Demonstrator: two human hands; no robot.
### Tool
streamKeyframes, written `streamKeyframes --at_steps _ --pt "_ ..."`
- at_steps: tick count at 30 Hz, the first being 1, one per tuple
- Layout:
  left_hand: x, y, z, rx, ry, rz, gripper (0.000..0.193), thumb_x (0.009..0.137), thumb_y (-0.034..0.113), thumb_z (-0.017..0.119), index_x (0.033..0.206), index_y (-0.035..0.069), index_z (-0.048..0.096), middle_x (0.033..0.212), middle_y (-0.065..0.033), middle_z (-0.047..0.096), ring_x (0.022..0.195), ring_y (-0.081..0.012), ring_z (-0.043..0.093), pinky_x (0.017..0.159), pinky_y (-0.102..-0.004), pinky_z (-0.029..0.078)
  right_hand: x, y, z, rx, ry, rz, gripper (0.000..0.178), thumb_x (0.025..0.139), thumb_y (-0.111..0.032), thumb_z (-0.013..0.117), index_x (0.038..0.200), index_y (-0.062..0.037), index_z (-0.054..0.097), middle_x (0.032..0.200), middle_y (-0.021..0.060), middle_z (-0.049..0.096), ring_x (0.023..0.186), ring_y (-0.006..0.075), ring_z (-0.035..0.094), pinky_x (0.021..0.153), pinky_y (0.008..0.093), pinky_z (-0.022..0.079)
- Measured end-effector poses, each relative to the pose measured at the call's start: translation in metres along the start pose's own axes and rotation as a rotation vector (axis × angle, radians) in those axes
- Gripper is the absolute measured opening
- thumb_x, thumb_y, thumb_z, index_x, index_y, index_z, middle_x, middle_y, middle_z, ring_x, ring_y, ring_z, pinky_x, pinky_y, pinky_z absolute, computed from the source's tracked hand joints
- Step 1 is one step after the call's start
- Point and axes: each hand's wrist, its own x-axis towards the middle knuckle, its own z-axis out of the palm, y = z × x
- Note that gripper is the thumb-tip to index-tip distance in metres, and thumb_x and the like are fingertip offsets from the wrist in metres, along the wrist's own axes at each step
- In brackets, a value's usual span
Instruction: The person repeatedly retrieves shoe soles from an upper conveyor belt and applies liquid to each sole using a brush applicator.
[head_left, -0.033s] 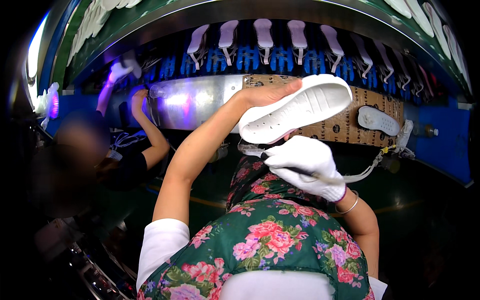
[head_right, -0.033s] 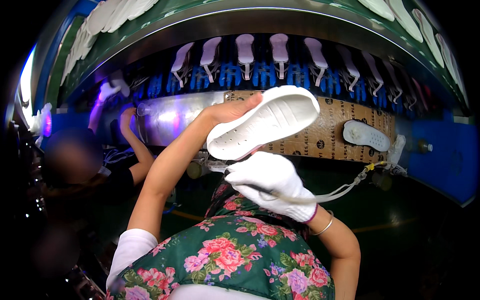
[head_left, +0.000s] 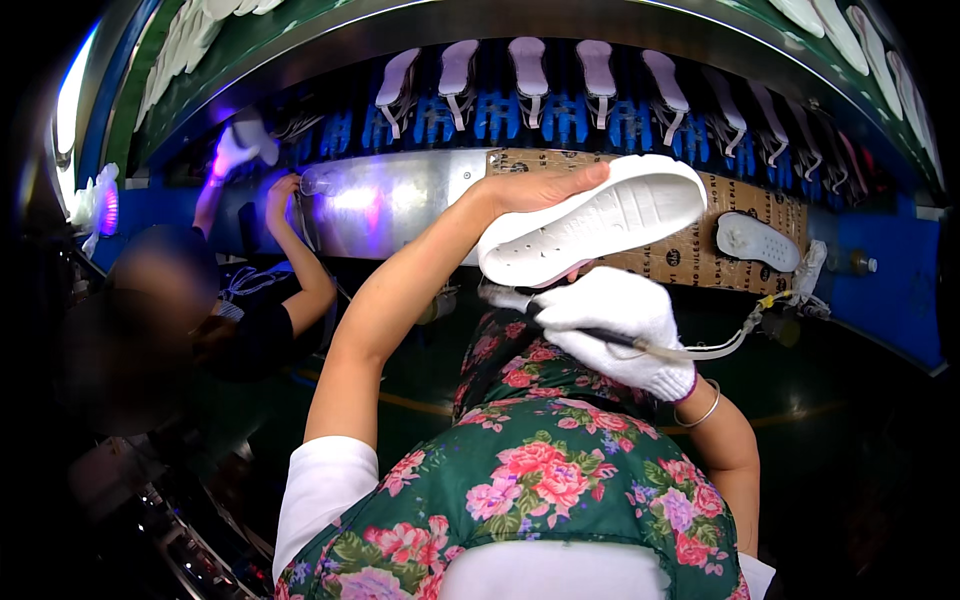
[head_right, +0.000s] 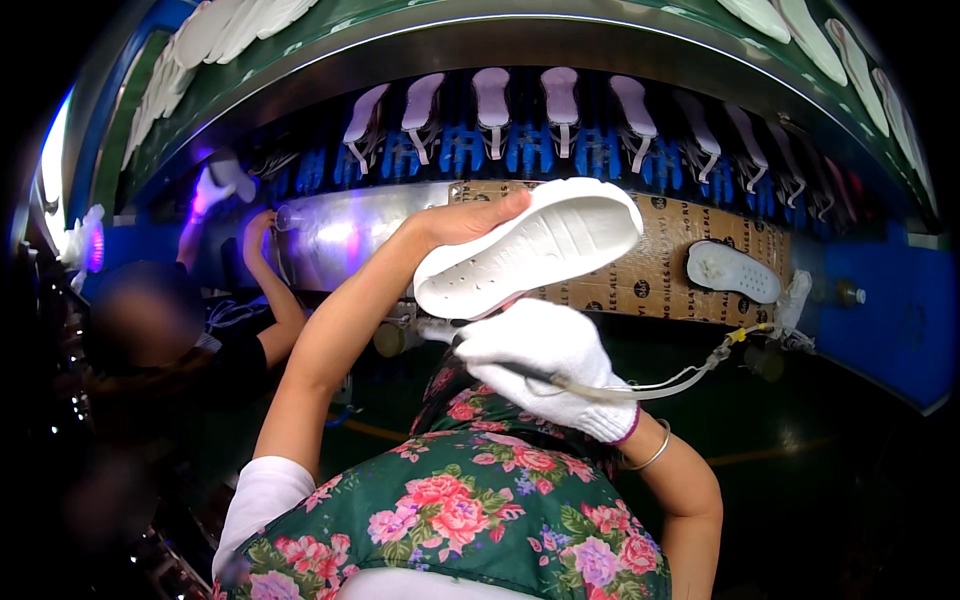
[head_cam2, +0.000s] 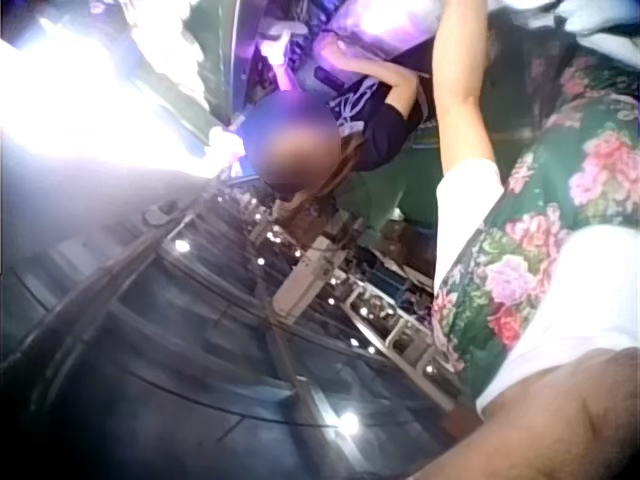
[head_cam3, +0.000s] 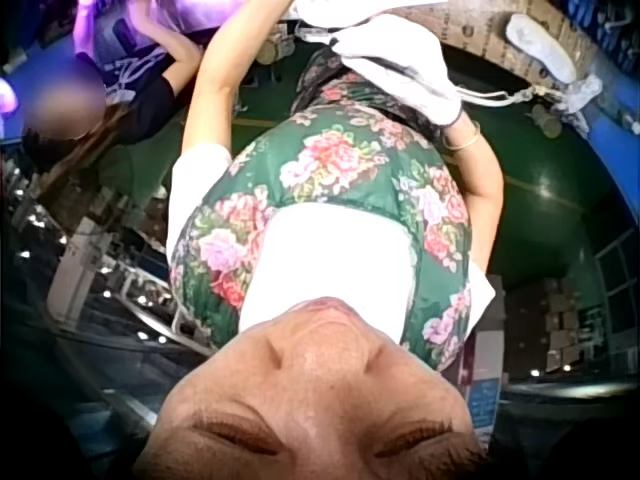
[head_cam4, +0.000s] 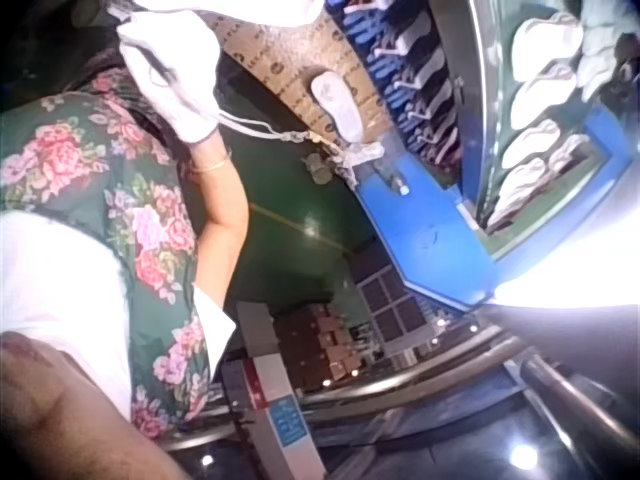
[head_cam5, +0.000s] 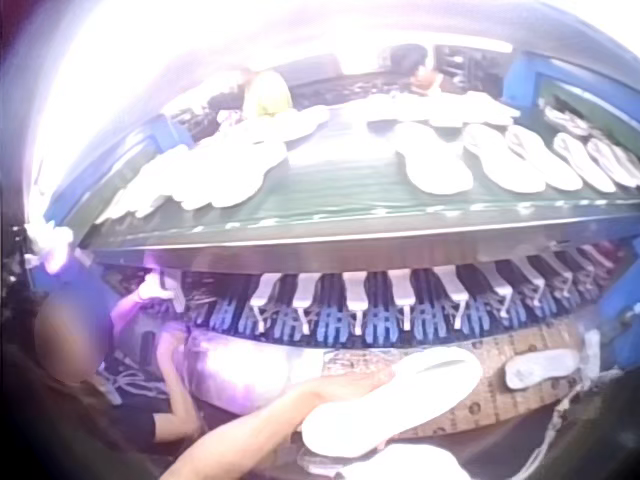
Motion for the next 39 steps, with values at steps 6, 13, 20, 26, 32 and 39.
streamKeyframes --at_steps 6,13,20,26,32,39 --pt "0.005 0.026 0.005 0.606 0.068 -0.190 0.090 0.091 0.076 0.033 0.148 0.007 0.039 0.150 -0.0227 0.038 0.138 -0.0331 0.039 0.113 -0.0391 0.032 0.001 0.012 0.006 -0.176 -0.042 -0.073 0.024 0.072 -0.002 0.076 0.094 -0.0111 0.071 0.092 0.0083 0.071 0.082 0.0278 0.069 0.072 0.0367 0.055" --pt "-0.004 0.034 0.005 0.434 0.049 -0.206 0.093 0.089 0.079 0.023 0.149 0.010 0.039 0.148 -0.0197 0.042 0.136 -0.0315 0.041 0.110 -0.0364 0.036 -0.009 0.002 -0.009 -0.058 0.041 0.188 0.017 0.076 -0.005 0.076 0.093 -0.0063 0.073 0.089 0.0095 0.072 0.075 0.0232 0.068 0.070 0.0309 0.054" --pt "0.014 -0.063 0.007 -0.705 -0.006 0.369 0.068 0.099 0.063 0.026 0.136 0.011 0.046 0.100 -0.0213 0.066 0.081 -0.0312 0.071 0.072 -0.0436 0.061 0.000 0.013 -0.031 0.048 0.563 0.457 0.021 0.080 0.004 0.071 0.101 0.0049 0.071 0.102 0.0131 0.071 0.093 0.0184 0.066 0.083 0.0278 0.051" --pt "0.012 -0.087 0.033 -0.496 0.262 0.310 0.051 0.102 0.036 0.047 0.137 -0.001 0.044 0.133 -0.0182 0.055 0.119 -0.0298 0.057 0.103 -0.0477 0.047 0.004 0.016 -0.043 -0.165 0.331 0.277 0.020 0.073 0.003 0.075 0.092 0.0020 0.072 0.093 0.0153 0.072 0.087 0.0228 0.069 0.079 0.0313 0.053" --pt "-0.010 -0.097 0.032 -1.167 -0.188 0.477 0.053 0.100 0.034 0.051 0.139 0.000 0.042 0.130 -0.0239 0.053 0.115 -0.0367 0.058 0.094 -0.0491 0.053 -0.005 0.001 -0.030 -0.232 0.269 0.218 0.019 0.072 0.002 0.077 0.090 -0.0011 0.072 0.092 0.0142 0.073 0.086 0.0242 0.070 0.078 0.0321 0.054" --pt "-0.024 -0.084 0.053 -1.148 -0.043 0.632 0.082 0.085 0.056 0.052 0.148 0.006 0.033 0.134 -0.0268 0.051 0.114 -0.0457 0.058 0.098 -0.0601 0.048 0.004 -0.008 -0.023 -0.261 0.406 0.109 0.020 0.073 -0.002 0.077 0.093 -0.0032 0.072 0.093 0.0121 0.073 0.081 0.0243 0.069 0.073 0.0318 0.053"
